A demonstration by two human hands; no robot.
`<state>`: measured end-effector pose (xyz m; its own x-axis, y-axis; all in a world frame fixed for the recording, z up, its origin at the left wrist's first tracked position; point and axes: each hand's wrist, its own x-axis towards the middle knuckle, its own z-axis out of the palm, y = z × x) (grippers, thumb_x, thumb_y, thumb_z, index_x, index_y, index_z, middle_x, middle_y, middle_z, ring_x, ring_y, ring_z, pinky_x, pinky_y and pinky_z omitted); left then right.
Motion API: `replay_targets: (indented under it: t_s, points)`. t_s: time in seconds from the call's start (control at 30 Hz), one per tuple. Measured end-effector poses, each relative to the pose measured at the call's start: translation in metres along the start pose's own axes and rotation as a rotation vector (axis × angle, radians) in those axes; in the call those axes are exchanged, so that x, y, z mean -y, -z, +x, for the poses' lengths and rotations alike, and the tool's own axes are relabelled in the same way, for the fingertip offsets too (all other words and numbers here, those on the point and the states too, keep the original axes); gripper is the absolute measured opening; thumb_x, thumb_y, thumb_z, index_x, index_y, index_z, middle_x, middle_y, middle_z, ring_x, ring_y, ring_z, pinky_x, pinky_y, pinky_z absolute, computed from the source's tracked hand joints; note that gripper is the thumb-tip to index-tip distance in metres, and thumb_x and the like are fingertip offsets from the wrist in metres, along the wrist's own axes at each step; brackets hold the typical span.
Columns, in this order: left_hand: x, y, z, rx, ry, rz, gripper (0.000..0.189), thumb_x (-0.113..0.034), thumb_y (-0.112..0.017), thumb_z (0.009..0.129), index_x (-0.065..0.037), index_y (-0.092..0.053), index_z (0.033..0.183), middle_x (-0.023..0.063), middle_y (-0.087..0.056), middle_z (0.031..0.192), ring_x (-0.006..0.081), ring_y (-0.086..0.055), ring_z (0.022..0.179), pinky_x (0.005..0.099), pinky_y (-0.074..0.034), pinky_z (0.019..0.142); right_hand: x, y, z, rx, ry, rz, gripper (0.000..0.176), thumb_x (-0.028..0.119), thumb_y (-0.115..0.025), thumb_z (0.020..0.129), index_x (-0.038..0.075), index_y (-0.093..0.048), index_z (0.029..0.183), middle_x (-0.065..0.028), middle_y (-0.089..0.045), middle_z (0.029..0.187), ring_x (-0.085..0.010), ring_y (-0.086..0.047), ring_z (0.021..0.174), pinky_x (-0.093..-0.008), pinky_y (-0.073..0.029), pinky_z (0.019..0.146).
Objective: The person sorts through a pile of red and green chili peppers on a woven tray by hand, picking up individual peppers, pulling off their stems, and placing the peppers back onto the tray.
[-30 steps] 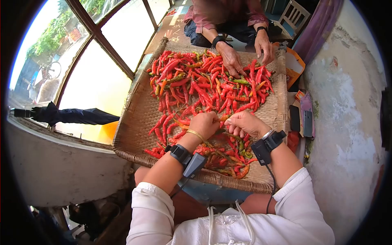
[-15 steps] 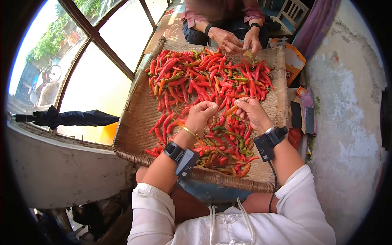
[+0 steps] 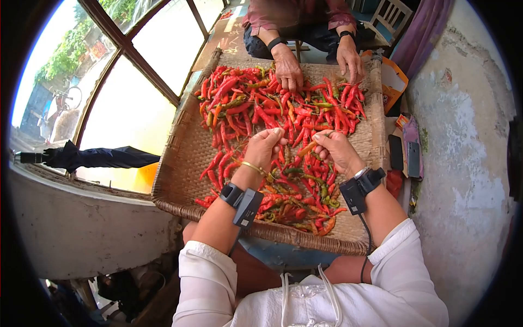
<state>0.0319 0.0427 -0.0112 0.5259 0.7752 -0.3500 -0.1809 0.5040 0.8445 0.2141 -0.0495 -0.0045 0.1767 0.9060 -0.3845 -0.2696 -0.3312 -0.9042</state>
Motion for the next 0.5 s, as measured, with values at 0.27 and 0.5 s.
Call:
replay_targets:
  t_s: [0.27, 0.5]
  points:
    - [0.004, -0.004, -0.001, 0.09, -0.022, -0.078, 0.011, -0.019, -0.055, 0.084, -0.008, -0.056, 0.081, -0.0023, -0.056, 0.067, 0.0008, -0.042, 0.048, 0.0135, -0.033, 0.041, 0.016, 0.026, 0.004, -0.124, 0.177, 0.49, 0.028, 0.024, -0.053, 0.085, 0.007, -0.047, 0.106, -0.0067, -0.062, 0.085, -0.0092, -0.059, 0.07, -0.0198, -0.046, 0.051]
    - [0.003, -0.002, -0.003, 0.101, 0.018, -0.103, 0.009, -0.018, -0.057, 0.083, -0.009, -0.056, 0.081, -0.0018, -0.056, 0.066, 0.002, -0.044, 0.05, 0.0146, -0.036, 0.044, 0.005, 0.019, 0.006, -0.173, 0.101, 0.4, 0.02, 0.025, -0.05, 0.086, 0.008, -0.051, 0.098, -0.0018, -0.06, 0.076, -0.0082, -0.058, 0.061, -0.0203, -0.045, 0.047]
